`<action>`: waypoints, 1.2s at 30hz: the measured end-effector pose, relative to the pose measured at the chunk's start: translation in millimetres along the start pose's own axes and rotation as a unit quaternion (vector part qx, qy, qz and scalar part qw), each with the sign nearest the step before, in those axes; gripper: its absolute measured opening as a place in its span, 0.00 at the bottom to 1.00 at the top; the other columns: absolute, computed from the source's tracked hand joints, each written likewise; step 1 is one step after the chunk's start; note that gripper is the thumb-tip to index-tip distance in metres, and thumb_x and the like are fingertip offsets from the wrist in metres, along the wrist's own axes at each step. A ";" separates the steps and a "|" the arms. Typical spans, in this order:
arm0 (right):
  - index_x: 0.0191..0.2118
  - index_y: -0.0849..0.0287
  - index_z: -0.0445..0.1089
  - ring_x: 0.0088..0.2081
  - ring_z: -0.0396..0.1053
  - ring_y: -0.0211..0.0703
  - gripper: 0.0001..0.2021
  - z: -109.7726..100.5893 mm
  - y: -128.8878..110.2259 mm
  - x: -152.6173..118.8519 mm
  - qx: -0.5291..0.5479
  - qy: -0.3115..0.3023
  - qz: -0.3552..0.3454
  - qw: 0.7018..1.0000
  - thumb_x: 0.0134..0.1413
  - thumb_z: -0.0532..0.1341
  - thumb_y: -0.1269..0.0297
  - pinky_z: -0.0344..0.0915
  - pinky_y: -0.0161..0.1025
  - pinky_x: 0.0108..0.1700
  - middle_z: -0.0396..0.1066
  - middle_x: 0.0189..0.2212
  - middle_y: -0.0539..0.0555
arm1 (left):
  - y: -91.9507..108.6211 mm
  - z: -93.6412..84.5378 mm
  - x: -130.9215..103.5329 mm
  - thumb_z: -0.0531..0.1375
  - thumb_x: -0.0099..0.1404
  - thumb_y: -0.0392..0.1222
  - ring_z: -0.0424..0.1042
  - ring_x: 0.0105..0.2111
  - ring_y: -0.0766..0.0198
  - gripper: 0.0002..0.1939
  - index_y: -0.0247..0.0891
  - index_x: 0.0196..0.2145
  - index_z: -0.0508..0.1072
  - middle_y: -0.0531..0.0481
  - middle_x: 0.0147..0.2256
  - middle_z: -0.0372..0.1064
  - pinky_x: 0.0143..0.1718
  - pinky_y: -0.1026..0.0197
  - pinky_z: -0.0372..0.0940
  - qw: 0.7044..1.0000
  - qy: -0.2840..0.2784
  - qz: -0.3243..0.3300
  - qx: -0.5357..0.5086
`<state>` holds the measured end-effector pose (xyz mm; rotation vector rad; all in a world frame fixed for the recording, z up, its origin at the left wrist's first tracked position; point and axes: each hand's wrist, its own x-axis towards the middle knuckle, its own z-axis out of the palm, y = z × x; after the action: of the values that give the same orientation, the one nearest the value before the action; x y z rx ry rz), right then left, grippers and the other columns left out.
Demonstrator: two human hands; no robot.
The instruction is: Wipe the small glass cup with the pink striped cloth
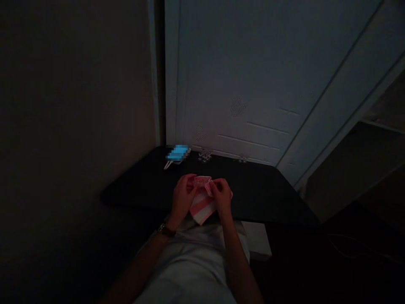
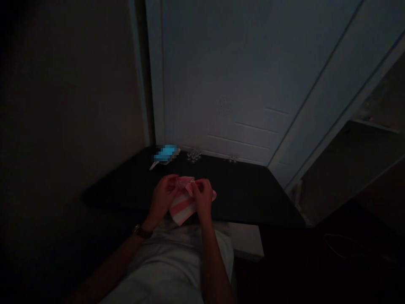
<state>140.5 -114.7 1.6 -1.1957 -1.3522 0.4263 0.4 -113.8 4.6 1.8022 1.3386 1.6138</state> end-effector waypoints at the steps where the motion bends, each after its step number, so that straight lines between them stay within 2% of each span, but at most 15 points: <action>1: 0.30 0.58 0.67 0.31 0.64 0.38 0.07 0.0 0.5 0.2 0.003 0.000 0.001 1.000 0.49 0.57 0.60 0.59 0.33 0.34 0.67 0.28 0.48 | 0.2 -0.1 0.0 0.55 0.58 0.39 0.69 0.38 0.62 0.14 0.39 0.44 0.65 0.46 0.42 0.65 0.37 0.59 0.67 1.000 -0.003 0.003 -0.002; 12: 0.28 0.59 0.68 0.30 0.63 0.38 0.08 0.0 3.0 2.2 0.022 0.005 0.042 0.999 0.48 0.57 0.59 0.58 0.34 0.33 0.67 0.26 0.49 | -2.5 0.6 1.4 0.57 0.58 0.42 0.68 0.38 0.62 0.13 0.40 0.42 0.66 0.47 0.41 0.65 0.38 0.59 0.66 1.000 -0.025 0.004 -0.008; 22: 0.27 0.59 0.68 0.29 0.63 0.38 0.10 -0.5 2.0 1.8 0.047 0.004 0.049 0.998 0.48 0.57 0.57 0.58 0.33 0.32 0.66 0.24 0.48 | -1.9 0.1 1.2 0.57 0.57 0.40 0.68 0.38 0.62 0.13 0.39 0.41 0.67 0.47 0.40 0.66 0.37 0.59 0.66 1.000 -0.028 0.011 -0.003; 26: 0.28 0.59 0.68 0.29 0.63 0.38 0.10 -2.4 -1.4 2.3 0.061 -0.002 0.046 0.997 0.49 0.56 0.58 0.58 0.33 0.32 0.66 0.24 0.48 | -3.0 0.5 1.5 0.58 0.56 0.42 0.69 0.35 0.62 0.13 0.39 0.40 0.68 0.47 0.38 0.67 0.35 0.60 0.66 0.999 -0.032 -0.002 0.001; 29: 0.28 0.59 0.68 0.29 0.63 0.38 0.09 -3.3 -2.2 2.8 0.063 -0.004 0.039 0.997 0.49 0.56 0.59 0.58 0.33 0.32 0.67 0.25 0.49 | -3.1 0.6 1.2 0.59 0.56 0.44 0.69 0.32 0.63 0.17 0.39 0.44 0.67 0.47 0.38 0.68 0.32 0.61 0.66 0.999 -0.029 -0.012 0.005; 32: 0.29 0.58 0.68 0.30 0.64 0.39 0.08 -2.8 -2.0 2.9 0.073 -0.006 0.034 0.997 0.49 0.57 0.59 0.59 0.34 0.33 0.67 0.26 0.49 | -1.1 -0.7 0.6 0.56 0.58 0.42 0.69 0.33 0.64 0.18 0.41 0.47 0.65 0.47 0.39 0.67 0.34 0.61 0.66 1.000 -0.027 0.007 0.010; 36: 0.32 0.58 0.68 0.33 0.65 0.40 0.08 -1.3 -1.2 2.4 0.090 -0.002 0.018 0.996 0.49 0.56 0.60 0.60 0.35 0.36 0.68 0.30 0.51 | 3.0 -3.8 0.3 0.54 0.60 0.41 0.68 0.35 0.63 0.13 0.42 0.43 0.69 0.49 0.37 0.67 0.36 0.62 0.65 0.998 -0.045 0.042 0.023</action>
<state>141.8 -113.7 4.1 -1.0729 -1.2691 0.5650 -1.9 -116.1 8.1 1.9580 1.2860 1.5352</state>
